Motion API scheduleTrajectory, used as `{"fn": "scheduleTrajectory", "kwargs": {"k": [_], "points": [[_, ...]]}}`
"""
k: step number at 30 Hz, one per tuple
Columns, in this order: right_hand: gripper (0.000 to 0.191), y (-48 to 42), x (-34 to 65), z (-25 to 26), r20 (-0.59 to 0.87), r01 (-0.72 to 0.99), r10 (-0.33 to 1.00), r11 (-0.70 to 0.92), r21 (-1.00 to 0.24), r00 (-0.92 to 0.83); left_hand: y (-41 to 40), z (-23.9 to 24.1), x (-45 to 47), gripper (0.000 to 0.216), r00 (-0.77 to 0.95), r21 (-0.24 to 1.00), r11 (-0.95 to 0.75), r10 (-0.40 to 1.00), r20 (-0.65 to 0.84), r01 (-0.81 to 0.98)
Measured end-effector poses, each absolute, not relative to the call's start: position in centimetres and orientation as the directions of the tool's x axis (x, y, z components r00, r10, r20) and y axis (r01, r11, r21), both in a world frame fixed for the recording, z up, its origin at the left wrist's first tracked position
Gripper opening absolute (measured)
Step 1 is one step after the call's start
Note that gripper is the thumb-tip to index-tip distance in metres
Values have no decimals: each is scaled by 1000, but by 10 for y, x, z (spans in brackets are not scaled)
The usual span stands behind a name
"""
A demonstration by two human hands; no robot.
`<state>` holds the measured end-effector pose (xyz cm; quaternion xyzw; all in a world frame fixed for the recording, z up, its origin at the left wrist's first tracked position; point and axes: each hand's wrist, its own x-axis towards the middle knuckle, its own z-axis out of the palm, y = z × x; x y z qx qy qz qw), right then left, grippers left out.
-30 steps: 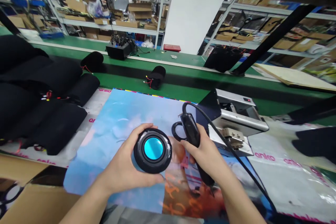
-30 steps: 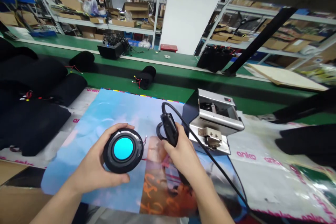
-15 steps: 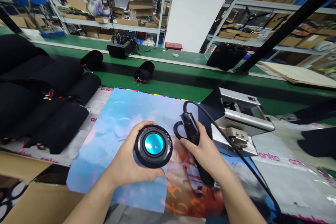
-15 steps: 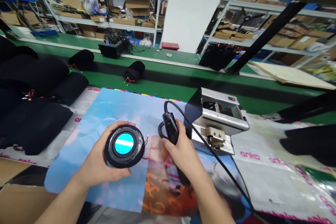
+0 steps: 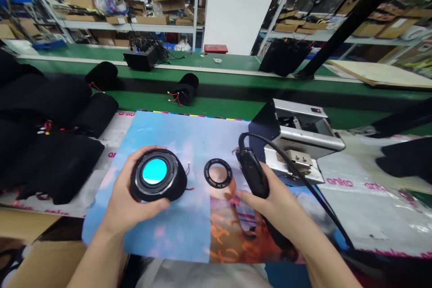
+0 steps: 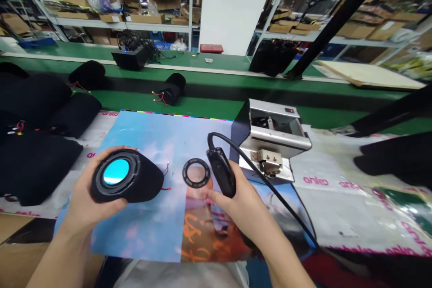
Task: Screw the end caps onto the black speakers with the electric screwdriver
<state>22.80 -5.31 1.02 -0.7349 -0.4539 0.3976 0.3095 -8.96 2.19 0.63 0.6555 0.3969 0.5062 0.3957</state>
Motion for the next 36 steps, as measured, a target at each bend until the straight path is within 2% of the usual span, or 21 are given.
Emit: {"fn": "scheduleTrajectory", "kwargs": {"k": [2, 6, 10, 12, 16, 20, 25, 28, 30, 32, 36], "points": [[86, -49, 228, 10, -294, 441, 923, -377, -814, 246, 23, 8, -93, 91, 162, 931, -344, 932, 324, 120], [76, -38, 221, 2, -259, 475, 958, -288, -831, 127, 22, 12, -86, 94, 212, 947, -300, 938, 273, 111], [78, -24, 211, -15, -240, 487, 971, -213, -847, 8, 18, 12, -73, 93, 231, 952, -302, 931, 281, 59], [72, -18, 208, -24, -242, 503, 970, -198, -841, -23, 15, 12, -67, 96, 244, 964, -267, 935, 255, 15], [58, -12, 206, -29, -212, 540, 976, -203, -817, 46, 9, 13, -51, 103, 307, 988, -134, 940, 151, -76], [62, -18, 212, -7, -196, 526, 960, -273, -805, 199, 9, 15, -39, 107, 382, 995, -40, 922, 71, -87], [81, -41, 215, 40, -182, 463, 865, -415, -783, 468, 11, 12, -38, 100, 407, 975, -221, 889, 212, -25], [84, -52, 207, 60, -215, 371, 838, -433, -822, 502, 13, 7, -40, 95, 409, 920, -390, 844, 345, 29], [80, -55, 198, 70, -232, 336, 851, -415, -845, 471, 16, 2, -42, 98, 424, 872, -487, 800, 424, 46], [66, -57, 190, 80, -222, 333, 875, -383, -862, 431, 20, -2, -44, 102, 440, 838, -544, 760, 477, 32], [45, -55, 179, 94, -228, 283, 898, -345, -895, 376, 30, -6, -48, 104, 451, 823, -567, 727, 517, -30]]}}
